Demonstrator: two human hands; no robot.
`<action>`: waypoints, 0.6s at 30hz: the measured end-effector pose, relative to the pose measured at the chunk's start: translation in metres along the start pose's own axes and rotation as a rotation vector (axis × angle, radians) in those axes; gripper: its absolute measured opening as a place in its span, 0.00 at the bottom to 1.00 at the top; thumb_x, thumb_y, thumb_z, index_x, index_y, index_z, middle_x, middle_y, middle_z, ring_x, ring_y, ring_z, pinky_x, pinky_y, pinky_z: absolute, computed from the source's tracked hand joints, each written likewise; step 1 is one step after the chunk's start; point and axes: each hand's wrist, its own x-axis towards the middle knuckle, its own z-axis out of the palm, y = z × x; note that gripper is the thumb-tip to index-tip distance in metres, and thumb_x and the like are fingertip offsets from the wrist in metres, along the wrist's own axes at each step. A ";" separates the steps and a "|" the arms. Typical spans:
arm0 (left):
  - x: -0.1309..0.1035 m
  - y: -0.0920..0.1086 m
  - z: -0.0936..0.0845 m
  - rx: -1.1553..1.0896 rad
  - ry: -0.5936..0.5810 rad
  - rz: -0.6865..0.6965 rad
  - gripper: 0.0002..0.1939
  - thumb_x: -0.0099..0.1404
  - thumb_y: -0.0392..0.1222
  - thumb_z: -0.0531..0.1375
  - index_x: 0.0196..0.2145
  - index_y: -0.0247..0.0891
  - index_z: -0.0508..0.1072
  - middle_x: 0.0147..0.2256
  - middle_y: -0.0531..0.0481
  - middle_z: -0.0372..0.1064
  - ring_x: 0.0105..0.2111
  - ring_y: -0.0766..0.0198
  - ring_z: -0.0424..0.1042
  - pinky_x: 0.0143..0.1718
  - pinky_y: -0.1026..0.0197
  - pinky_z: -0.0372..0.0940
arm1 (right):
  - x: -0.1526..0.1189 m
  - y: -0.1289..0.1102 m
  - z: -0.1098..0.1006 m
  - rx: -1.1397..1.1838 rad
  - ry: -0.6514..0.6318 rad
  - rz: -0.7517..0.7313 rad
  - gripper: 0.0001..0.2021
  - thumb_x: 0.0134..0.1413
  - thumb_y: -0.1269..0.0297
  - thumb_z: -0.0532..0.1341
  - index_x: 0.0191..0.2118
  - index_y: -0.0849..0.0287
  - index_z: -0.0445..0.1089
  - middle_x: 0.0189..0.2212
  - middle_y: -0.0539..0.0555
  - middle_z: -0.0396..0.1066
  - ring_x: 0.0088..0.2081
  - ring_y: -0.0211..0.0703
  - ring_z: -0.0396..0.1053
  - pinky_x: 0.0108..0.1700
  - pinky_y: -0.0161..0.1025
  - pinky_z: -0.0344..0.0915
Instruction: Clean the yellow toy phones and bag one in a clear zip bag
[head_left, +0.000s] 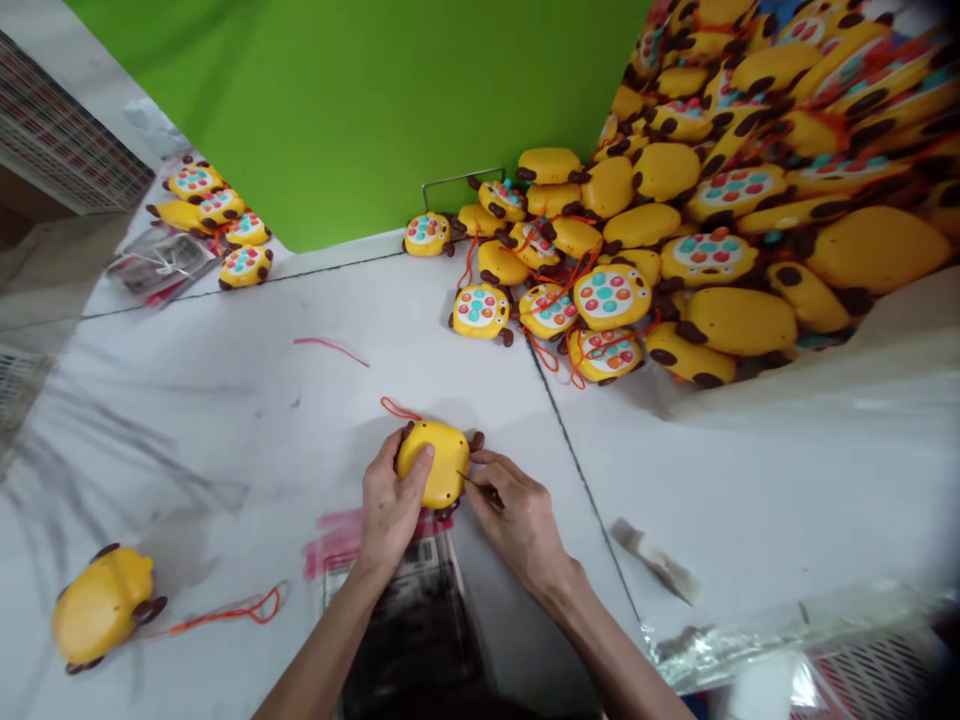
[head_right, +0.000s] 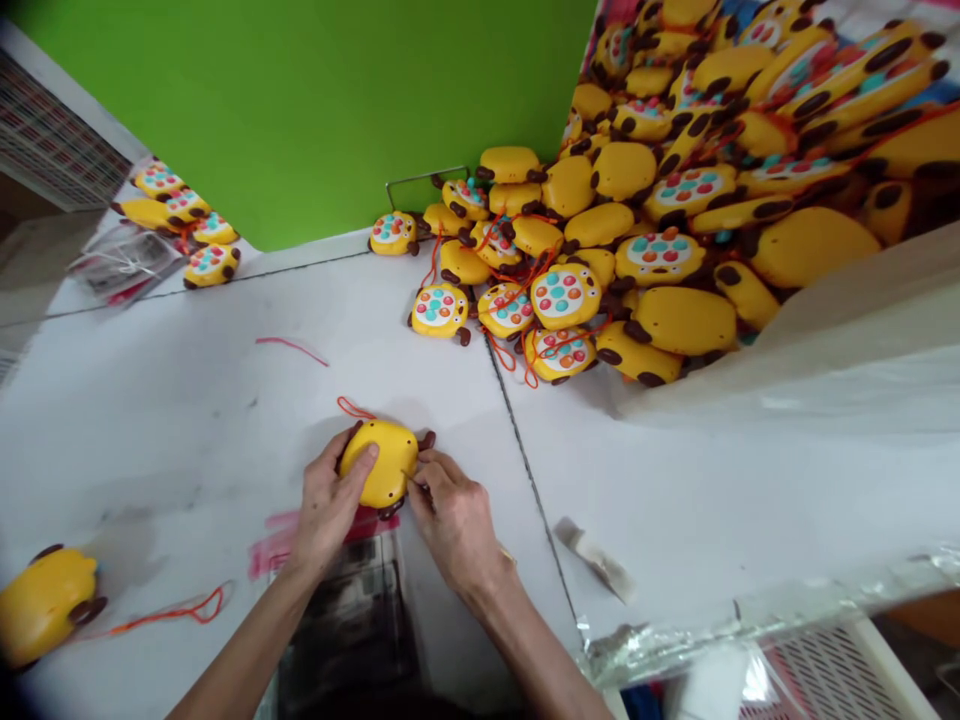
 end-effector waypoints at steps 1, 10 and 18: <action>0.000 -0.001 0.000 0.015 0.003 0.008 0.21 0.59 0.54 0.58 0.44 0.36 0.69 0.34 0.49 0.70 0.31 0.61 0.68 0.30 0.63 0.65 | 0.000 0.000 0.000 -0.003 -0.001 -0.001 0.07 0.56 0.72 0.55 0.27 0.57 0.64 0.41 0.58 0.72 0.39 0.43 0.74 0.36 0.35 0.71; 0.000 -0.001 0.000 0.064 0.019 0.008 0.25 0.59 0.54 0.58 0.48 0.34 0.68 0.37 0.45 0.71 0.34 0.58 0.70 0.34 0.60 0.66 | 0.001 0.002 0.002 -0.055 0.003 -0.015 0.08 0.56 0.73 0.55 0.28 0.58 0.64 0.40 0.58 0.72 0.37 0.42 0.74 0.34 0.35 0.71; 0.001 -0.002 0.000 0.096 0.021 0.018 0.24 0.59 0.53 0.58 0.48 0.33 0.69 0.36 0.45 0.72 0.34 0.58 0.70 0.34 0.60 0.66 | 0.000 0.001 0.002 -0.052 0.016 -0.015 0.07 0.56 0.72 0.56 0.27 0.58 0.65 0.39 0.58 0.73 0.32 0.40 0.73 0.30 0.33 0.70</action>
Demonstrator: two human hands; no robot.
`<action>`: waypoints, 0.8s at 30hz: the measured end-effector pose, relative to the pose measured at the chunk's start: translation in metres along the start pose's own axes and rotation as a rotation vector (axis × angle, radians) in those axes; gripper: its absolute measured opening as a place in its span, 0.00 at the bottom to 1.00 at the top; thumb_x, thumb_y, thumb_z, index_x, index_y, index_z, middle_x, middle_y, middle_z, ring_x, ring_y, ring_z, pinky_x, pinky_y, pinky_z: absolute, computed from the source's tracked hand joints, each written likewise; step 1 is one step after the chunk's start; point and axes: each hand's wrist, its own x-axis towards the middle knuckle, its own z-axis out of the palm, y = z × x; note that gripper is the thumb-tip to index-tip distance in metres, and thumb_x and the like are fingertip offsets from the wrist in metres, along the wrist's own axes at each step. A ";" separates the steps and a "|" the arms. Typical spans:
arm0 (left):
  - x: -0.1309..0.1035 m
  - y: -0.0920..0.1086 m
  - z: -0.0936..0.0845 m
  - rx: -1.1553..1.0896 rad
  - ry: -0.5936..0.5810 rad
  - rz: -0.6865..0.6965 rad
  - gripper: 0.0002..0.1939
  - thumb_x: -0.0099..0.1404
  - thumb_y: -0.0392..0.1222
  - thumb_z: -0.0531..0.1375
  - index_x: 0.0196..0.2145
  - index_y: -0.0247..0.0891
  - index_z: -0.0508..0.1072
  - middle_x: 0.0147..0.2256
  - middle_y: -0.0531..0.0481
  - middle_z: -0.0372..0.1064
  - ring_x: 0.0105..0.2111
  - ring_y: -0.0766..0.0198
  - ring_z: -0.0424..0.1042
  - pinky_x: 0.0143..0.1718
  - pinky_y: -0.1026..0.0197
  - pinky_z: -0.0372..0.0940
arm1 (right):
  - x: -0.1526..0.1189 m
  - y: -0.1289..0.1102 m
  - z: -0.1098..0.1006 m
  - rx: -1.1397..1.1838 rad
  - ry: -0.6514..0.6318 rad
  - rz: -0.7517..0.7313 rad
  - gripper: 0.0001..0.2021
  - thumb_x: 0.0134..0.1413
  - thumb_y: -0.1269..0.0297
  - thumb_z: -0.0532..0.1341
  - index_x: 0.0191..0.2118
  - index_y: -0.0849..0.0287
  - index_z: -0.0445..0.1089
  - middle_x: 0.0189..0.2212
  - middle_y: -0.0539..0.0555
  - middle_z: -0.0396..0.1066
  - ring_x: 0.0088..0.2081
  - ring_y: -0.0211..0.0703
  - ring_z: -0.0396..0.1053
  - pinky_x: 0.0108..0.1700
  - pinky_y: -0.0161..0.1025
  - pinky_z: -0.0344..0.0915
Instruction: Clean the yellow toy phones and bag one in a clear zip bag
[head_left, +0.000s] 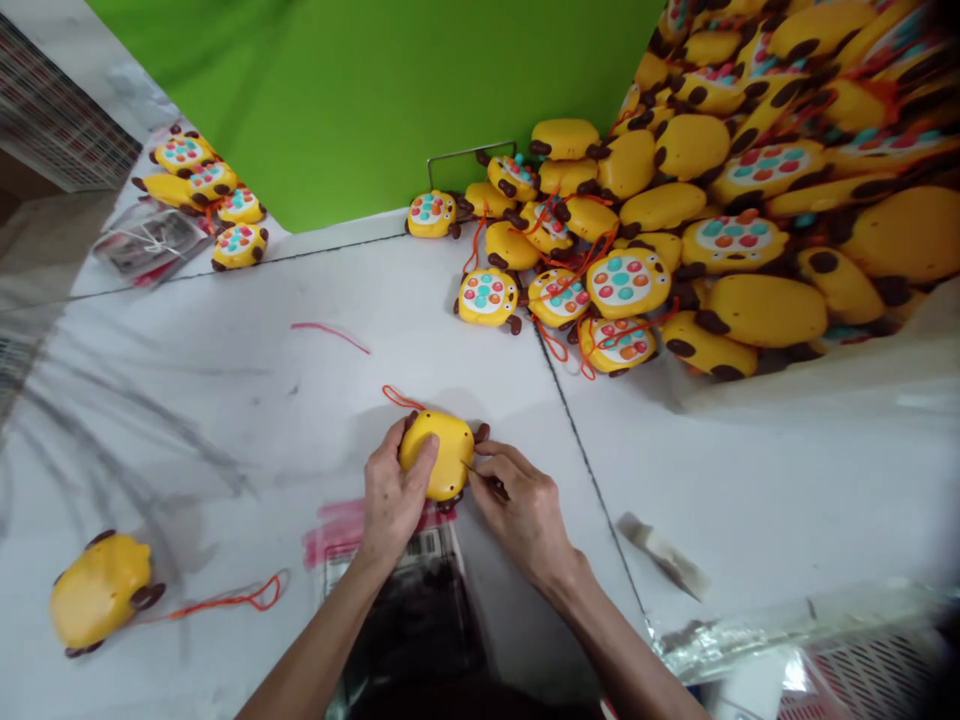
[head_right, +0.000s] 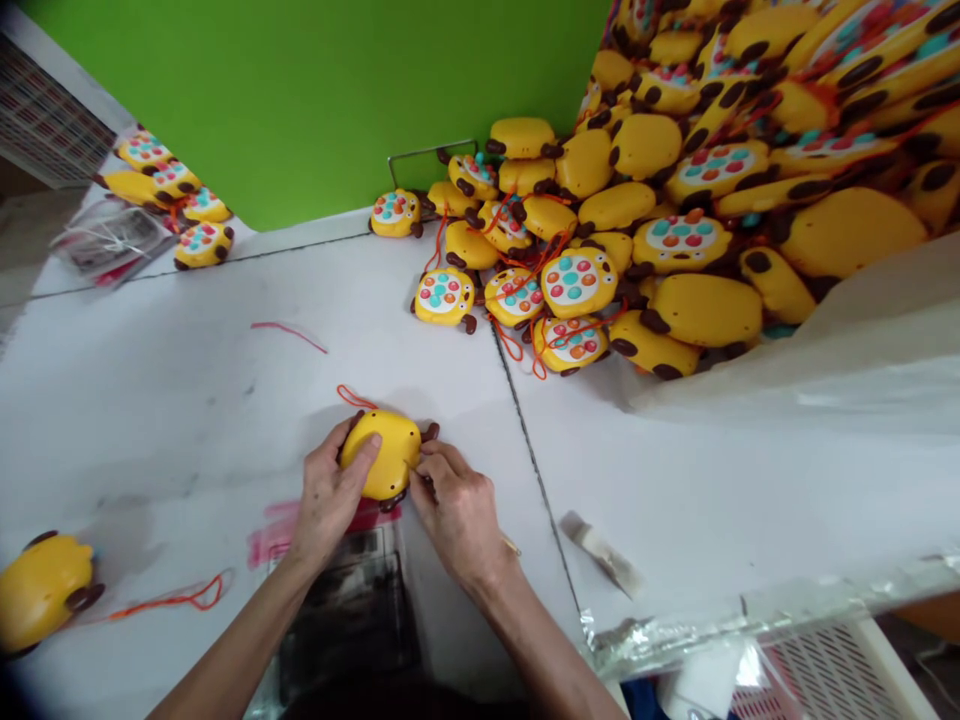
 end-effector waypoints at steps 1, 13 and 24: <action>0.000 0.000 0.000 0.006 0.001 0.000 0.24 0.59 0.53 0.58 0.48 0.33 0.69 0.37 0.44 0.72 0.34 0.58 0.70 0.34 0.60 0.66 | 0.000 0.000 0.000 0.004 -0.001 0.000 0.07 0.56 0.72 0.56 0.27 0.59 0.65 0.39 0.58 0.72 0.32 0.40 0.74 0.30 0.33 0.70; 0.000 0.002 0.002 0.006 0.017 -0.002 0.22 0.60 0.52 0.58 0.46 0.34 0.69 0.34 0.47 0.71 0.31 0.59 0.69 0.31 0.61 0.66 | 0.001 0.000 0.000 -0.029 -0.012 0.007 0.08 0.56 0.72 0.55 0.27 0.58 0.64 0.41 0.59 0.72 0.36 0.42 0.74 0.33 0.36 0.71; 0.001 -0.001 0.002 -0.014 0.030 0.002 0.23 0.58 0.52 0.59 0.47 0.34 0.70 0.36 0.45 0.73 0.33 0.57 0.71 0.32 0.60 0.66 | 0.004 0.000 -0.001 0.010 -0.018 0.014 0.07 0.54 0.74 0.56 0.27 0.57 0.64 0.38 0.56 0.73 0.34 0.41 0.73 0.31 0.33 0.69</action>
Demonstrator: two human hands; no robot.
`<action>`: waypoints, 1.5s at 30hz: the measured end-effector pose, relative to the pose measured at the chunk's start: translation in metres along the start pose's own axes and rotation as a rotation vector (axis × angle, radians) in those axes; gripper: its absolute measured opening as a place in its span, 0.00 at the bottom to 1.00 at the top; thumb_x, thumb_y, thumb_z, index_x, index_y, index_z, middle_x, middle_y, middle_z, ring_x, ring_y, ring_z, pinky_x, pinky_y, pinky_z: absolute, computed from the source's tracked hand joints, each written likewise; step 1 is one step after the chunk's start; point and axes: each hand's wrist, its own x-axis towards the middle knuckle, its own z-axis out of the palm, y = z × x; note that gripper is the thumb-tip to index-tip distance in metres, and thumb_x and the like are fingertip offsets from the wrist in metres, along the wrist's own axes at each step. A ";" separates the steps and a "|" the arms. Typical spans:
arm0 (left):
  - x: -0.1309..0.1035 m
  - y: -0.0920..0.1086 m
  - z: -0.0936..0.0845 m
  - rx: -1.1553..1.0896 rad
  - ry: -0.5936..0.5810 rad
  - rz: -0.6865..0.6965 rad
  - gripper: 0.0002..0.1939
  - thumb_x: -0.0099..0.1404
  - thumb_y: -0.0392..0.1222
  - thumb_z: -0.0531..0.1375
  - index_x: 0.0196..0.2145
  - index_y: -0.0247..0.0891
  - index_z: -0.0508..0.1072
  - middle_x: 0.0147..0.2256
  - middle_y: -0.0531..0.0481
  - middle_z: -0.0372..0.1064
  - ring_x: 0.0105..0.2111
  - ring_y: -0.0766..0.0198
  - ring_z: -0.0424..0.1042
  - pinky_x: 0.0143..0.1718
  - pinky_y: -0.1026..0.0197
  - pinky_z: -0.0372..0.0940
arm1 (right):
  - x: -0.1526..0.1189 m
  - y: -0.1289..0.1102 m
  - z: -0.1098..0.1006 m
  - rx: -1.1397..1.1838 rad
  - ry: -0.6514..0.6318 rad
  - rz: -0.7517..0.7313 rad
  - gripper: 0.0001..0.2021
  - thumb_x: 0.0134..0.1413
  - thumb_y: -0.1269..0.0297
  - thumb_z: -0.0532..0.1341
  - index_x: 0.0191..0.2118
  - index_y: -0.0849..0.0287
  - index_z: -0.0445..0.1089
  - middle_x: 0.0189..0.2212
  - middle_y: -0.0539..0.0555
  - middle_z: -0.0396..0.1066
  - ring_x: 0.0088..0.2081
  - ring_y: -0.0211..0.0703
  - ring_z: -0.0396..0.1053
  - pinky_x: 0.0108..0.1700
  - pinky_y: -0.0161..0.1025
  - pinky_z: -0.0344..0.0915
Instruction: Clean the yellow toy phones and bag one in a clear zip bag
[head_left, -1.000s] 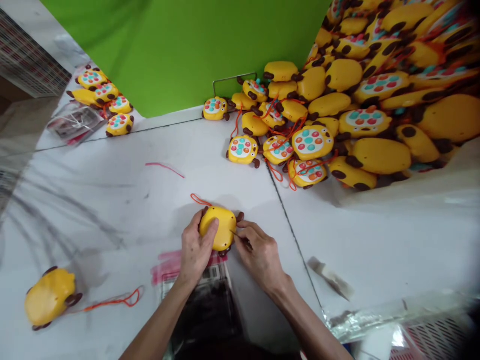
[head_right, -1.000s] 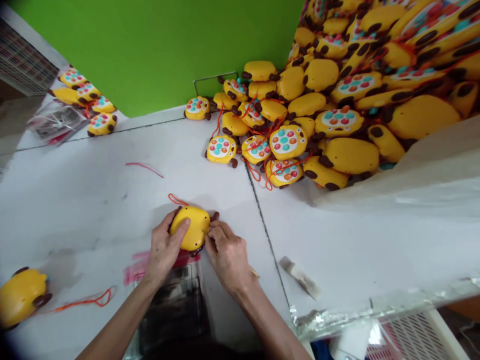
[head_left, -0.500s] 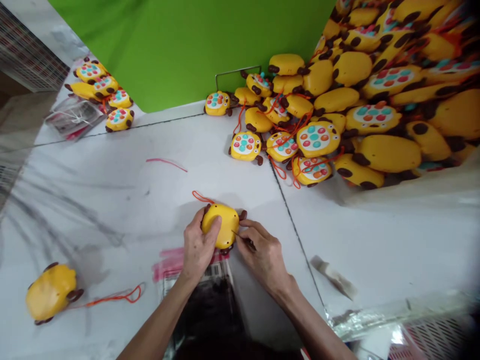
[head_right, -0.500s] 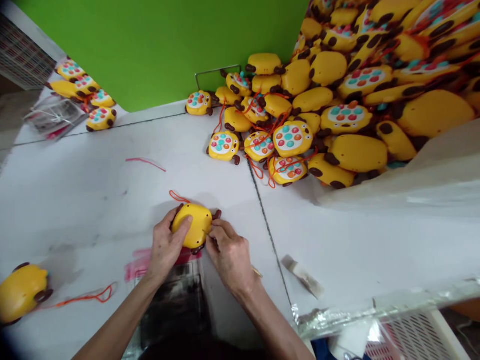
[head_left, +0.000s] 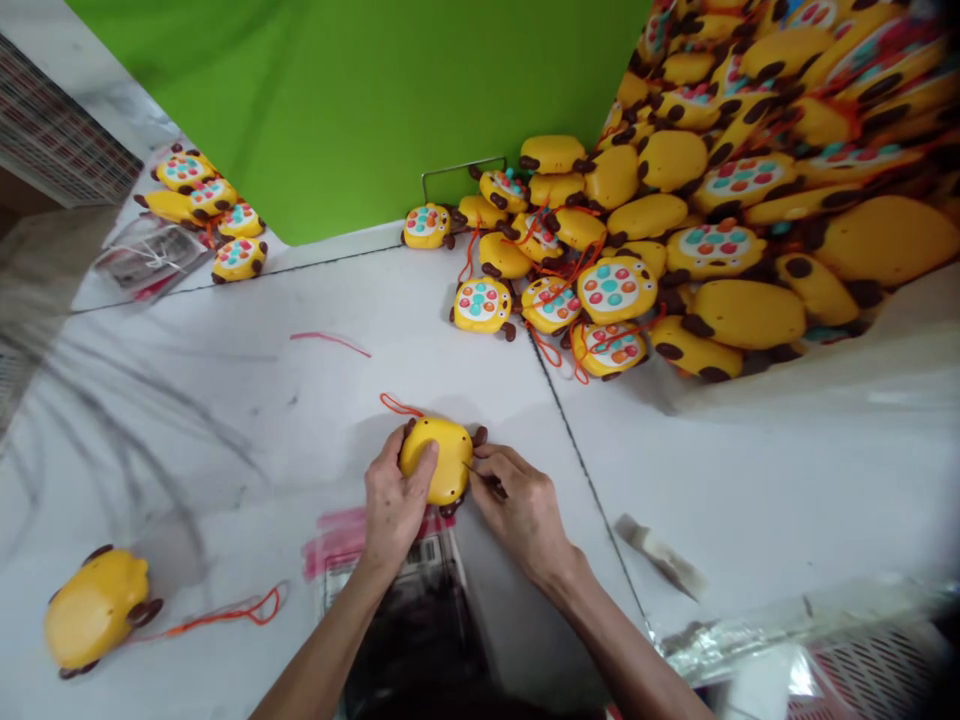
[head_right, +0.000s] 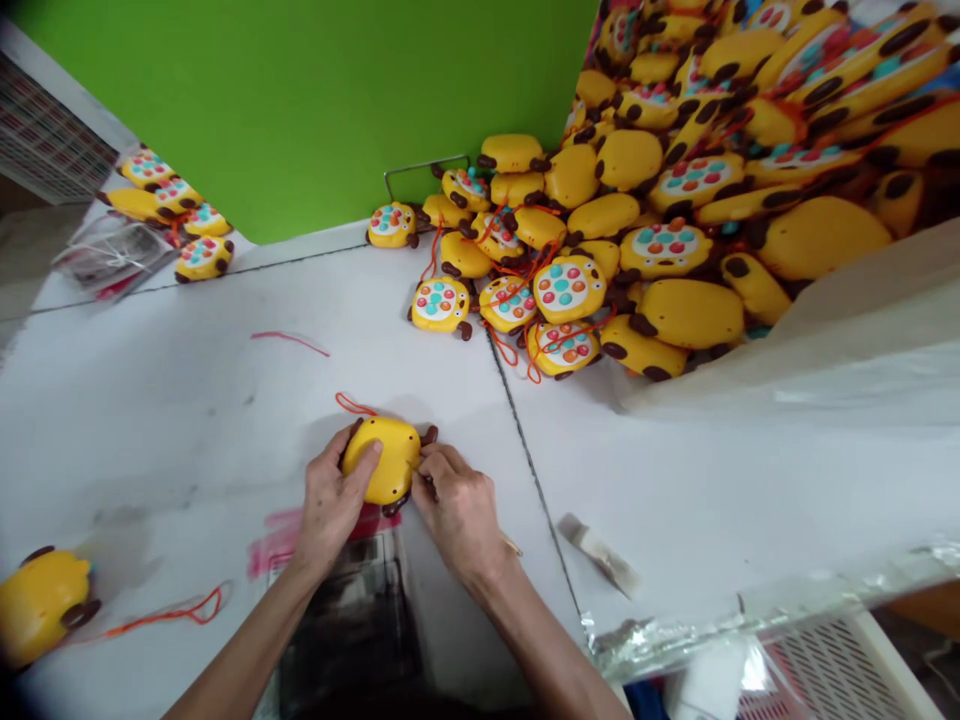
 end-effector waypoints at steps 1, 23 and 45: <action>0.000 0.000 0.000 0.003 -0.001 0.004 0.23 0.58 0.52 0.59 0.47 0.34 0.70 0.36 0.45 0.73 0.33 0.57 0.71 0.32 0.60 0.66 | 0.000 0.000 0.000 0.000 0.003 0.000 0.07 0.54 0.73 0.56 0.27 0.57 0.64 0.39 0.57 0.72 0.34 0.41 0.73 0.31 0.33 0.69; 0.000 -0.001 0.000 0.060 -0.004 0.026 0.23 0.60 0.53 0.57 0.46 0.34 0.69 0.35 0.46 0.71 0.32 0.58 0.70 0.33 0.60 0.65 | -0.002 -0.003 -0.001 -0.002 -0.003 -0.016 0.08 0.54 0.73 0.55 0.25 0.58 0.64 0.40 0.58 0.71 0.33 0.40 0.73 0.29 0.32 0.67; 0.003 0.010 -0.041 -0.193 0.067 -0.119 0.28 0.54 0.56 0.61 0.46 0.33 0.69 0.35 0.47 0.71 0.30 0.60 0.70 0.28 0.62 0.67 | -0.013 0.048 -0.129 -0.649 0.196 0.103 0.12 0.59 0.57 0.52 0.32 0.56 0.68 0.38 0.54 0.74 0.27 0.42 0.73 0.28 0.37 0.66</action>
